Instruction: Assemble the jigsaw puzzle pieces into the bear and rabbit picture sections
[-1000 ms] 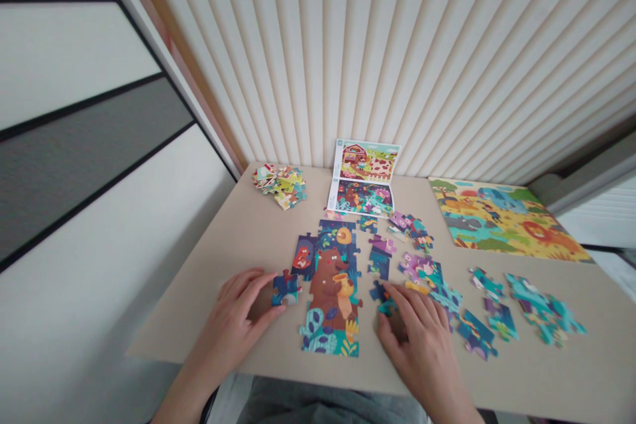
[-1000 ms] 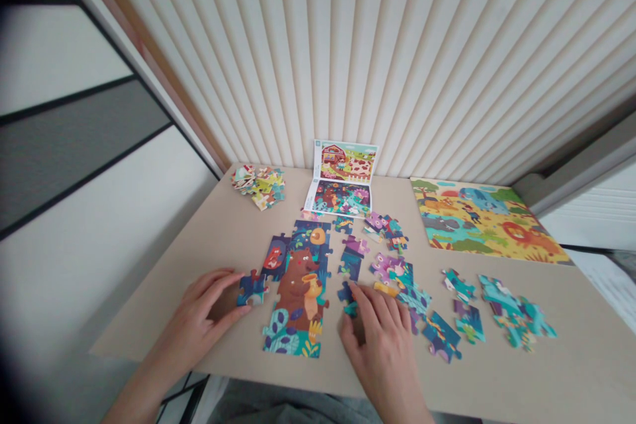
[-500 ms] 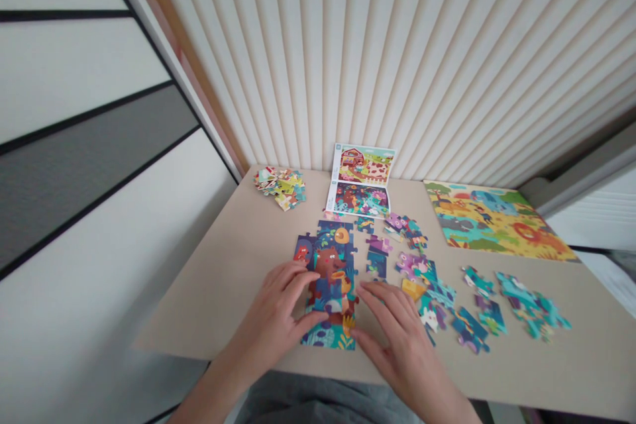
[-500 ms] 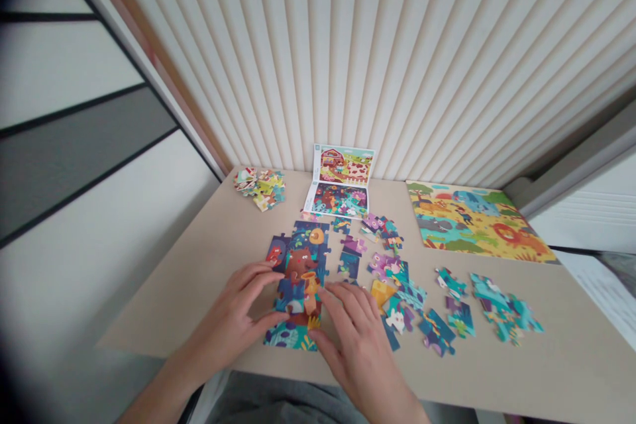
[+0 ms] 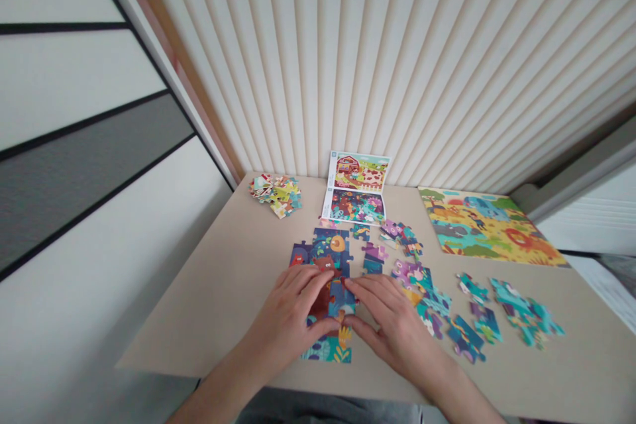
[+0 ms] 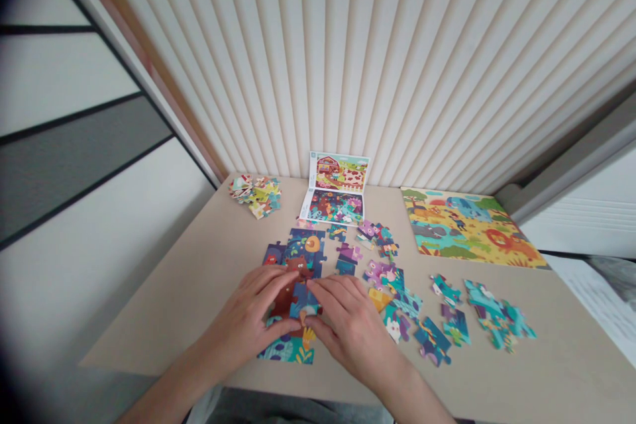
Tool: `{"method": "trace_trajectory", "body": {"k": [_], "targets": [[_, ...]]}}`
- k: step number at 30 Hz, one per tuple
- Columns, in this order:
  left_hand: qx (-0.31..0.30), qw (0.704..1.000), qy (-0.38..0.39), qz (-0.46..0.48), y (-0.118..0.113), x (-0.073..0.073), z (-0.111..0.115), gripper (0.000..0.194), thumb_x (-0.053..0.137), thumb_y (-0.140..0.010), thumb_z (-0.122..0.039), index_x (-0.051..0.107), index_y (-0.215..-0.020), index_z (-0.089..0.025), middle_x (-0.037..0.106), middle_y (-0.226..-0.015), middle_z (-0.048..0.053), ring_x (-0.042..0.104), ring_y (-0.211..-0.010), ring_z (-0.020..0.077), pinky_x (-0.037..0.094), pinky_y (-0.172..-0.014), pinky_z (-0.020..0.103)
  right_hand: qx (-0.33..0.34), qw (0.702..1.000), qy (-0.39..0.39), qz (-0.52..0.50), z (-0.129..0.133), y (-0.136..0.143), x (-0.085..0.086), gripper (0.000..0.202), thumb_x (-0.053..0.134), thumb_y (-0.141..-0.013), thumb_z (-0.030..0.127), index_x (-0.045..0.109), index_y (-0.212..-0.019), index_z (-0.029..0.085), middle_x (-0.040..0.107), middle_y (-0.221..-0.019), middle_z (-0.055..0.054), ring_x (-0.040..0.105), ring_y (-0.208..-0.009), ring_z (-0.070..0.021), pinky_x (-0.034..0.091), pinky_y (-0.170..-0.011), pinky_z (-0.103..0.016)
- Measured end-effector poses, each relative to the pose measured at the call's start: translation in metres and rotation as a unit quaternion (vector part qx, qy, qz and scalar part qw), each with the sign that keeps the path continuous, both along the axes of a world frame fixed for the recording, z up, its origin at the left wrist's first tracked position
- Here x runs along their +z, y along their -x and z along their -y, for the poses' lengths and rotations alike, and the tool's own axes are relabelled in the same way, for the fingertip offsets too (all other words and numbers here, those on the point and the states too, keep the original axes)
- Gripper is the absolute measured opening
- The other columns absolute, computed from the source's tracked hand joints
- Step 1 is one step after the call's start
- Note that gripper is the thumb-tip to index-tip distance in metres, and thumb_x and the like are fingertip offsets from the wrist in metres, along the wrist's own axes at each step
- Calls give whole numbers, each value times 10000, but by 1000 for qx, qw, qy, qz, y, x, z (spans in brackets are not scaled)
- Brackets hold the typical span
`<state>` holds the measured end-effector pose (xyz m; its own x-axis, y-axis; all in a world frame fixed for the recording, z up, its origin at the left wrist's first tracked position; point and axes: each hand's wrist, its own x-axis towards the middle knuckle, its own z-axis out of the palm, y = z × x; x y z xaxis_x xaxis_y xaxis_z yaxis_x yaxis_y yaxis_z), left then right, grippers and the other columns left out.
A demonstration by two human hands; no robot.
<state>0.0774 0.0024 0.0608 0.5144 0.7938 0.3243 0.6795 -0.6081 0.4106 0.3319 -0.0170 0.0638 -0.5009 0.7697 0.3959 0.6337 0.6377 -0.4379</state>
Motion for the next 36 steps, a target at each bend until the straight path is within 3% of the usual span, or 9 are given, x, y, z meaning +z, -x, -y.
{"method": "trace_trajectory", "body": {"k": [3,7,10,22,31,36], "targets": [[-9,997,-15,-71,12,-15,-4,882,779,-930,-465,355,-1661,-214,574,-1584,149,558,-1448,338,444,-1230,569,-34,999,-20,10,-5,-7,-15,467,675,-1045,312,576,-1495,236,730,-1352,-125,693,-1231,-284,590,-1048,-505],[-8,991,-35,-127,31,-33,-7,708,658,-1008,-470,429,-1645,-264,529,-1643,109,512,-1508,330,408,-1256,581,-102,994,-21,17,-10,-16,-28,424,665,-1046,314,611,-1460,244,730,-1360,-125,704,-1238,-281,587,-1068,-502],[-16,990,-31,-135,38,-38,-7,700,647,-1013,-472,423,-1653,-298,507,-1663,89,488,-1532,317,407,-1261,565,-141,990,-17,13,-12,-19,-32,422,649,-1048,325,610,-1463,259,730,-1361,-121,711,-1234,-285,591,-1068,-510],[-19,979,-74,-189,45,-38,-7,697,608,-1022,-560,451,-1638,-277,515,-1658,71,519,-1507,317,434,-1239,555,-188,982,11,19,-12,-23,-35,444,642,-1051,336,583,-1486,269,720,-1372,-101,682,-1264,-282,594,-1067,-482],[-40,974,-75,-208,79,-36,-12,749,640,-1000,-593,415,-1659,-314,502,-1669,47,535,-1497,288,414,-1262,486,-198,979,37,28,-12,-22,-36,459,641,-1050,330,567,-1498,264,710,-1378,-105,662,-1269,-300,579,-1066,-491],[-44,979,-75,-186,85,-38,-12,760,660,-999,-560,399,-1666,-309,479,-1686,40,486,-1535,272,344,-1304,464,-210,975,54,42,-11,-25,-39,483,641,-1050,337,544,-1518,275,702,-1395,-94,642,-1290,-309,552,-1090,-514]]}}
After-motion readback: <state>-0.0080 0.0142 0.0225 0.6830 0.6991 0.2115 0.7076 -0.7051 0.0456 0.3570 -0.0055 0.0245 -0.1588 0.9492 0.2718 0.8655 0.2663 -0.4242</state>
